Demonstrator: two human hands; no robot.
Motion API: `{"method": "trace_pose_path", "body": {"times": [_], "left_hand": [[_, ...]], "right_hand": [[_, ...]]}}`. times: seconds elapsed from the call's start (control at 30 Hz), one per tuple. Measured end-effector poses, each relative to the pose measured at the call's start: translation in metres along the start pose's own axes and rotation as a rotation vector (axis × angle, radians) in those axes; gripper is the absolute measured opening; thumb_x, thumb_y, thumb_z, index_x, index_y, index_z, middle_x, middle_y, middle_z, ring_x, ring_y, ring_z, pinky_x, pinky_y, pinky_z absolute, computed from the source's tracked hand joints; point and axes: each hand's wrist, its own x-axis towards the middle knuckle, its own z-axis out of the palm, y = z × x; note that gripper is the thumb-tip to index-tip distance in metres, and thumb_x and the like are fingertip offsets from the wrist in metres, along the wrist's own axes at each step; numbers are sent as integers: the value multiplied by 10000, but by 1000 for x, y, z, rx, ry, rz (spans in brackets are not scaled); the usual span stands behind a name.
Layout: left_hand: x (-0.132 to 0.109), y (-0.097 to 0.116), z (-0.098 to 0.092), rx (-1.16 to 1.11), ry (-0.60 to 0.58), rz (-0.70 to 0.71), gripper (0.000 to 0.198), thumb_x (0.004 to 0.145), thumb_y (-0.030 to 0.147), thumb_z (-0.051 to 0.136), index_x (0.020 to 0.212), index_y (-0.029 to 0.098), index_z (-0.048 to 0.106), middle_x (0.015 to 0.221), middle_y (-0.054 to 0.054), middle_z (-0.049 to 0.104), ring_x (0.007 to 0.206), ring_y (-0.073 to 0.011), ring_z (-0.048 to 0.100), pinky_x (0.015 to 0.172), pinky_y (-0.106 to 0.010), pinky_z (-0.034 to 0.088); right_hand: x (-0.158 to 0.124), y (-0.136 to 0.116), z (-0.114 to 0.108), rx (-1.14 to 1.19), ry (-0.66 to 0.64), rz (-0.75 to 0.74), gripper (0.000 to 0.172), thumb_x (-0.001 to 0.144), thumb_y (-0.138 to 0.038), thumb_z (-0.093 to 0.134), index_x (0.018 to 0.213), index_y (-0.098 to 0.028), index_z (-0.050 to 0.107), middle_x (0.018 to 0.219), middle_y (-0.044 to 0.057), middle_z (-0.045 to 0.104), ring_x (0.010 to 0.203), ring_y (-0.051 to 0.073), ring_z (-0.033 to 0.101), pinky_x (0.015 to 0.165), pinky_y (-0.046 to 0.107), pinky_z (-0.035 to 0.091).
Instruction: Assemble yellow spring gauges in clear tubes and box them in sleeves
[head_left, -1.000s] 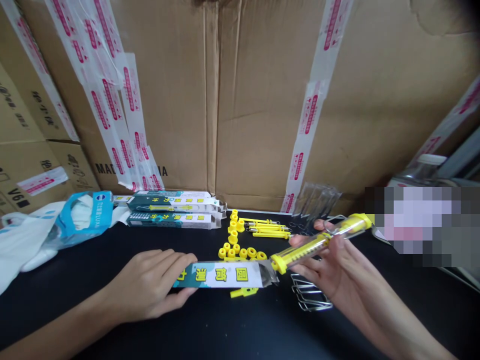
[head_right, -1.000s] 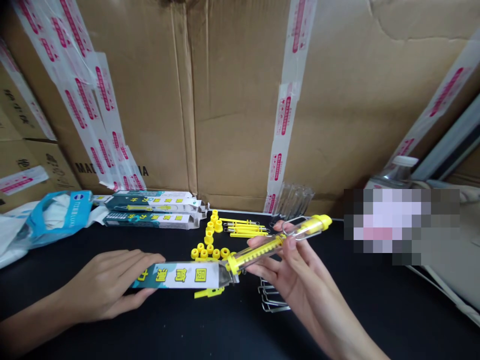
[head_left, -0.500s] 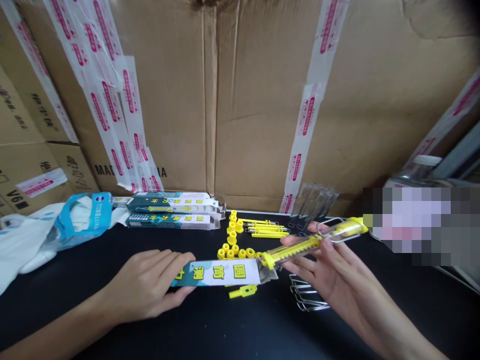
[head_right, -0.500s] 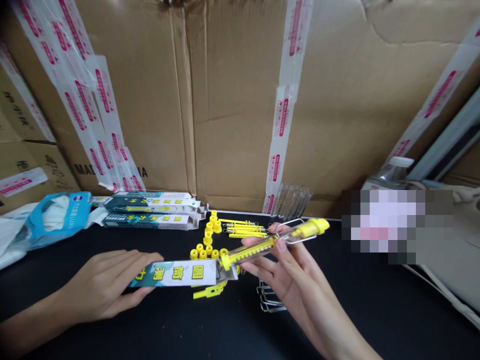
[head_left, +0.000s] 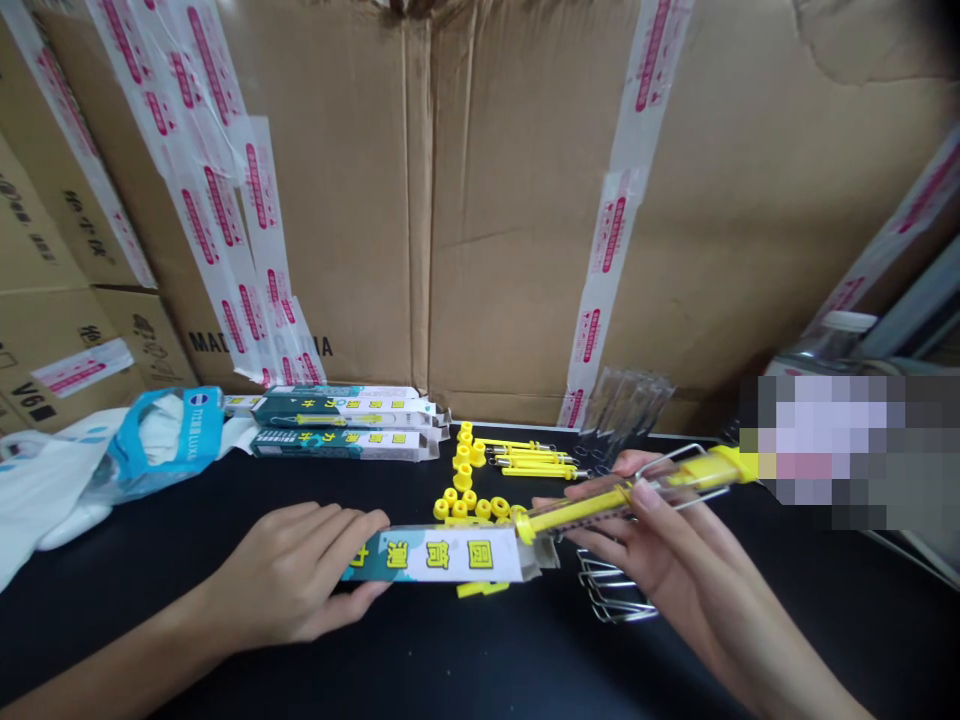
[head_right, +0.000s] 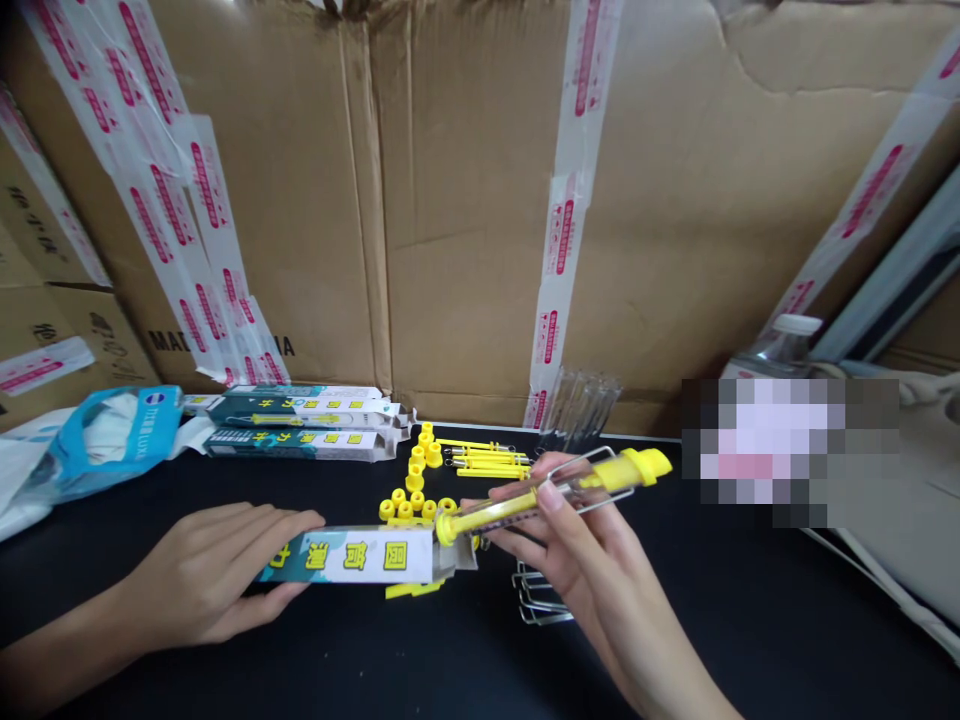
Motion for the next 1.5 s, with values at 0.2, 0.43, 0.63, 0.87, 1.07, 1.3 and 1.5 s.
{"method": "trace_pose_path", "body": {"times": [0.2,0.43,0.63,0.87,1.07,1.3,1.5], "left_hand": [[0,1,1,4,-10,-38,316,1039,300,369,1082,98,608,852,-74,776,625,-177,724,558,-297,529],[0,1,2,0,22,-60,301,1014,312,427,1055,113,649,849,-66,774,625,-182,718,562,-298,518],[0,1,2,-1,-7,-54,305,1024,318,399,1085,113,617,848,-69,775,617,-181,717,559,-298,527],[1,2,0,-39,-17,-26,292,1022,286,386,1095,93,592,841,-78,771,614,-184,721,519,-305,527],[-1,1,2,-53,-16,-38,284,1018,282,401,1106,91,592,861,-78,769,636,-187,727,548,-315,544],[-4,1,5,-47,-11,-39,288,1012,281,392,1114,95,586,867,-81,767,648,-194,723,566,-321,539],[-7,2,7,-64,14,-41,300,1008,291,394,1118,95,593,872,-81,763,660,-195,717,585,-323,528]], "right_hand": [[0,1,-6,-87,61,-29,191,876,-381,739,1026,-277,682,1056,48,779,926,197,699,860,305,536],[-3,1,-2,-140,55,32,231,817,-404,792,977,-247,736,1084,90,766,800,199,660,803,345,538],[-8,10,6,-220,2,43,240,792,-378,823,972,-241,744,1061,56,734,904,253,728,878,412,577],[-10,18,13,-126,20,86,380,745,-314,875,1058,-263,664,1015,46,779,916,238,742,862,402,598],[-12,13,14,-166,7,95,259,842,-448,765,1003,-251,716,1091,42,728,1110,269,675,1001,405,531],[-8,17,11,-245,-99,47,244,830,-412,783,979,-233,713,888,47,778,767,212,735,690,317,600],[-9,18,11,-344,-57,126,258,708,-344,885,917,-251,763,781,-10,772,716,156,721,758,253,580]]}}
